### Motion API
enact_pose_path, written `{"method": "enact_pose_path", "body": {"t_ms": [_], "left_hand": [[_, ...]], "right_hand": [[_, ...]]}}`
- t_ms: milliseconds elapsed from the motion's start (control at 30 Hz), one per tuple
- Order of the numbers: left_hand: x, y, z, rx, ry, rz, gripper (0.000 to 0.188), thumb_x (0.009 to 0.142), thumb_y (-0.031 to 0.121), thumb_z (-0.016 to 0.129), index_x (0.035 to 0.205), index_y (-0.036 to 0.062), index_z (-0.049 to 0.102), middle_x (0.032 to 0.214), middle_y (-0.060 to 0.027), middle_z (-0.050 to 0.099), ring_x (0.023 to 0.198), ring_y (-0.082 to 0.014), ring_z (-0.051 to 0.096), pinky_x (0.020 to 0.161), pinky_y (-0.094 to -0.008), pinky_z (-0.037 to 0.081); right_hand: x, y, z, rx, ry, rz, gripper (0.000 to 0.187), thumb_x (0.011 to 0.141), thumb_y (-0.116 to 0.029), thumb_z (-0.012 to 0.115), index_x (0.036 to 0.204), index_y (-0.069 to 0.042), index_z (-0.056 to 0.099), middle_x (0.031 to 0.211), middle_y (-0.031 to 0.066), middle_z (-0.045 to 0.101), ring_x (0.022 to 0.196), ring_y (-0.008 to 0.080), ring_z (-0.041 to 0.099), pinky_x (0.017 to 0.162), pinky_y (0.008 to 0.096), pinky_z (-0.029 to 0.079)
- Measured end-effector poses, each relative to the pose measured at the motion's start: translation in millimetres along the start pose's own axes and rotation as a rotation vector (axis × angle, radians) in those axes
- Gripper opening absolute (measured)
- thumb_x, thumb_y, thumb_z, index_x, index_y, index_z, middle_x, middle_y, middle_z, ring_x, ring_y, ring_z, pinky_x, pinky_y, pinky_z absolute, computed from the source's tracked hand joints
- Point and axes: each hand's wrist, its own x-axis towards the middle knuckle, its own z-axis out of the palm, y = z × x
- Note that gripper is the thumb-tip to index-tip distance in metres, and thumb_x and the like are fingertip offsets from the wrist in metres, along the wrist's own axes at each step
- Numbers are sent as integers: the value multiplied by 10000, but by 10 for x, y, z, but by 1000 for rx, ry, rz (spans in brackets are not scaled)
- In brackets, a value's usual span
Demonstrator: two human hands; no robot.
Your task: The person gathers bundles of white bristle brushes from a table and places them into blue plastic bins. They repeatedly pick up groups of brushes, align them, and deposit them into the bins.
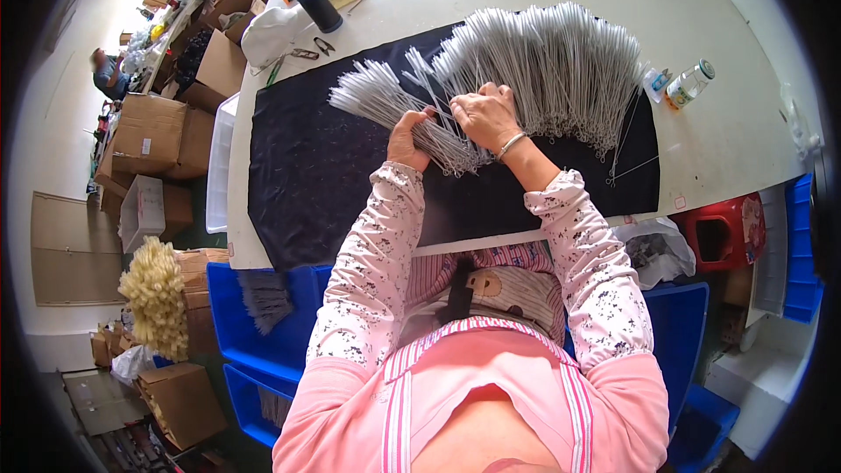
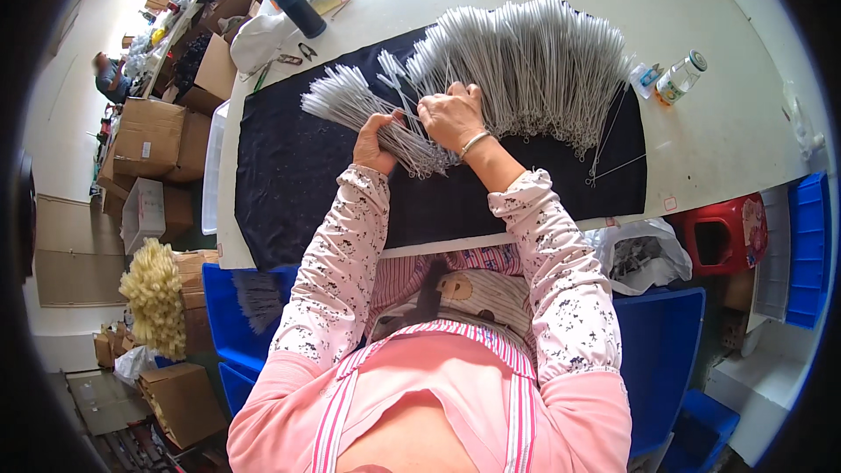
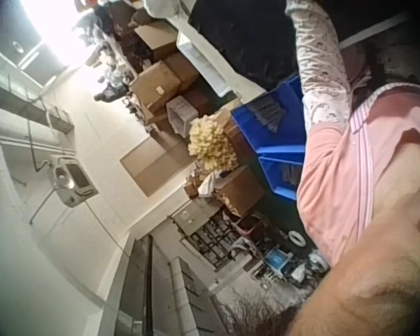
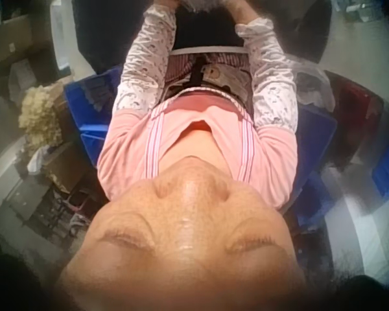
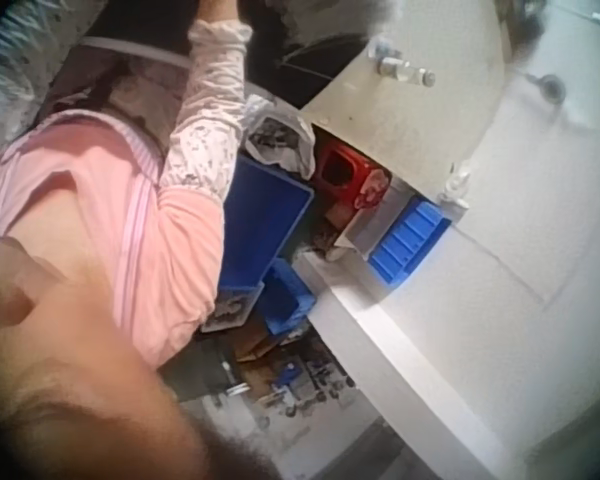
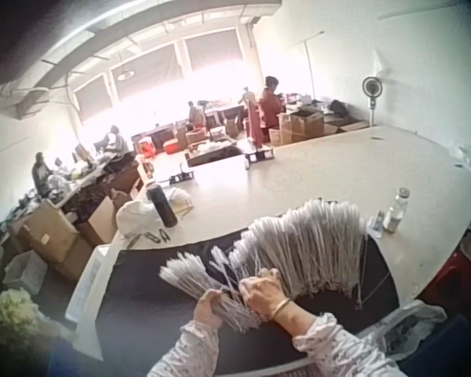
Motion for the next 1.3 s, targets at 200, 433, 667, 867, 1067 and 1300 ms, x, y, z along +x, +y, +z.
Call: {"method": "enact_pose_path", "body": {"t_ms": [200,433,667,867,1067,1300], "left_hand": [[48,-119,-125,-64,-21,-50,133,747,24,609,878,2,597,878,-104,636,814,-238,626,818,-392,518],[61,-114,-136,-83,-59,-35,81,758,4,619,838,7,607,824,-80,636,780,-221,628,821,-361,527],[-225,131,-162,78,102,161,157,762,-36,629,916,-30,599,837,-113,633,786,-258,643,724,-391,536],[-591,470,-248,105,-20,348,121,789,2,664,891,29,605,756,-92,640,718,-217,618,695,-361,522],[-1021,560,-37,164,-35,551,145,763,-48,645,863,32,577,773,-51,597,667,-169,611,625,-318,522],[-1230,708,-189,-259,-183,388,260,796,-11,581,1039,69,537,856,-74,610,802,-190,608,833,-373,506]], "right_hand": [[-24,-181,22,-17,18,-142,340,908,-370,419,846,-207,710,819,-21,688,931,176,527,840,408,274],[-65,-287,-171,3,-67,-169,373,932,-353,373,833,-192,694,829,-17,691,910,207,545,839,398,300],[-257,210,377,65,-203,-425,394,972,-379,301,1115,-214,630,1239,7,597,1252,240,460,1114,464,142],[-283,214,392,81,-233,-363,457,978,-425,337,1138,-124,642,1238,40,597,1300,265,406,1137,457,81],[-270,-735,-114,1143,-303,48,441,897,-383,591,1130,-10,628,1045,124,672,1011,192,621,927,336,449],[-357,-1001,-364,1467,-457,417,402,952,-365,498,1041,12,608,928,109,671,768,149,642,711,265,515]]}}
